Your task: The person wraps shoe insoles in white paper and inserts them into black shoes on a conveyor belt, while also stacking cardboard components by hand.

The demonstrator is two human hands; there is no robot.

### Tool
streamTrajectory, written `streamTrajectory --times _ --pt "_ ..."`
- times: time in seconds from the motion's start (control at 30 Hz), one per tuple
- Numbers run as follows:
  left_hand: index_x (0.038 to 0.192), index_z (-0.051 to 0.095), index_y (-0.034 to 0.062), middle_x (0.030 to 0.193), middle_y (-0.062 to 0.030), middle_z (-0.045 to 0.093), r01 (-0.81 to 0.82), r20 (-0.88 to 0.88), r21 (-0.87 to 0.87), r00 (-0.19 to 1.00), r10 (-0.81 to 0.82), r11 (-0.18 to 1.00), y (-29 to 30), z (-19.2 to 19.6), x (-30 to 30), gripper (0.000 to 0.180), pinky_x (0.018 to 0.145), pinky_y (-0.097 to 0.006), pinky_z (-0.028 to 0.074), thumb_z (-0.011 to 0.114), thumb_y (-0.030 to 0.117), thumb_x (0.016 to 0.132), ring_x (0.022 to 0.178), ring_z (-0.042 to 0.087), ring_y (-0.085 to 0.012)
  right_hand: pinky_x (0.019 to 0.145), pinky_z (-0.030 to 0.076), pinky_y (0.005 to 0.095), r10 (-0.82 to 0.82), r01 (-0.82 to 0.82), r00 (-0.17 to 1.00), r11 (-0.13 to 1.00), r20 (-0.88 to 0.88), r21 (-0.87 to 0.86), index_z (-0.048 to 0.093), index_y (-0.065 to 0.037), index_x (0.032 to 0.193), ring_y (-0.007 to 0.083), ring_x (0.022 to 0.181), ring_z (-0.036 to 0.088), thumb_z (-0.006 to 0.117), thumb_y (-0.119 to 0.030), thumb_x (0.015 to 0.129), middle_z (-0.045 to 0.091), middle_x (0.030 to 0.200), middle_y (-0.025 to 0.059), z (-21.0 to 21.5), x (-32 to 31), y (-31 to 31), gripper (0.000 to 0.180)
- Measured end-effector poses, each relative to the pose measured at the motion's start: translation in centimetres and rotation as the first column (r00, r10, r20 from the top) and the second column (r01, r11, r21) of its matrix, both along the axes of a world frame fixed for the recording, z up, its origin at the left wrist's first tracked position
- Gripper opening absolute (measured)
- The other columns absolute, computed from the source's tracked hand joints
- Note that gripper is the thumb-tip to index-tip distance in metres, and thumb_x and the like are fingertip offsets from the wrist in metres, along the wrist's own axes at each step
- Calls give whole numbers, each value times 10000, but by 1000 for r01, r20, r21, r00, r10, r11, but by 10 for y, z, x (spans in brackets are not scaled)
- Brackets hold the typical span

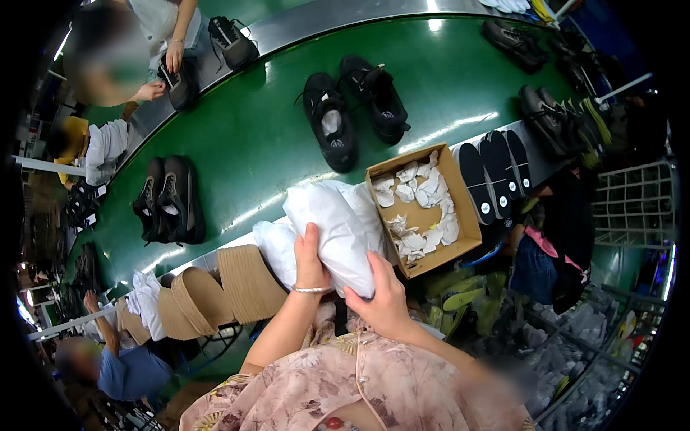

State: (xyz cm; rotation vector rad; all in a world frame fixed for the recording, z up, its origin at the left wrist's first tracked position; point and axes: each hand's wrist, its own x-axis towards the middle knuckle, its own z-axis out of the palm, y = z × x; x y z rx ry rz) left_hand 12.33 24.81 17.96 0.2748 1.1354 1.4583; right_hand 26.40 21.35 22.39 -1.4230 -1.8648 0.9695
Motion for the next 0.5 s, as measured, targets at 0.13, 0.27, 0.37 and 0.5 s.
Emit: streamTrajectory --times 0.13,0.27,0.37,0.5 --pt "1191 453 -2 1075 -178 587 89 381 37 919 -96 995 36 -6 -16 656 867 -370 489 535 543 835 980 591 -267 774 488 361 -45 44 990 999 -132 -14 454 46 1185 333 894 612 731 -131 670 596 992 214 9 -15 32 610" --pt "1043 528 -34 874 -132 620 125 314 -68 945 -97 990 83 6 -12 542 721 -360 524 625 440 800 768 626 -236 793 471 307 -131 63 953 968 -274 -243 455 40 1166 164 915 569 707 -128 722 593 1000 139 11 -15 67 537" --pt "1015 536 -50 876 -144 612 33 200 -104 980 -11 994 113 13 -4 541 697 -362 520 653 424 783 772 622 -236 824 455 299 -230 86 882 936 -411 -340 412 22 1194 172 943 539 731 -126 733 544 1057 115 -7 -5 101 580" --pt "1025 537 -78 891 -137 606 -72 166 -93 982 86 993 132 1 20 549 689 -349 510 655 405 791 763 608 -215 853 436 296 -448 278 730 884 -516 -375 348 20 1229 177 985 509 753 -115 718 500 1096 136 -4 -13 103 666"
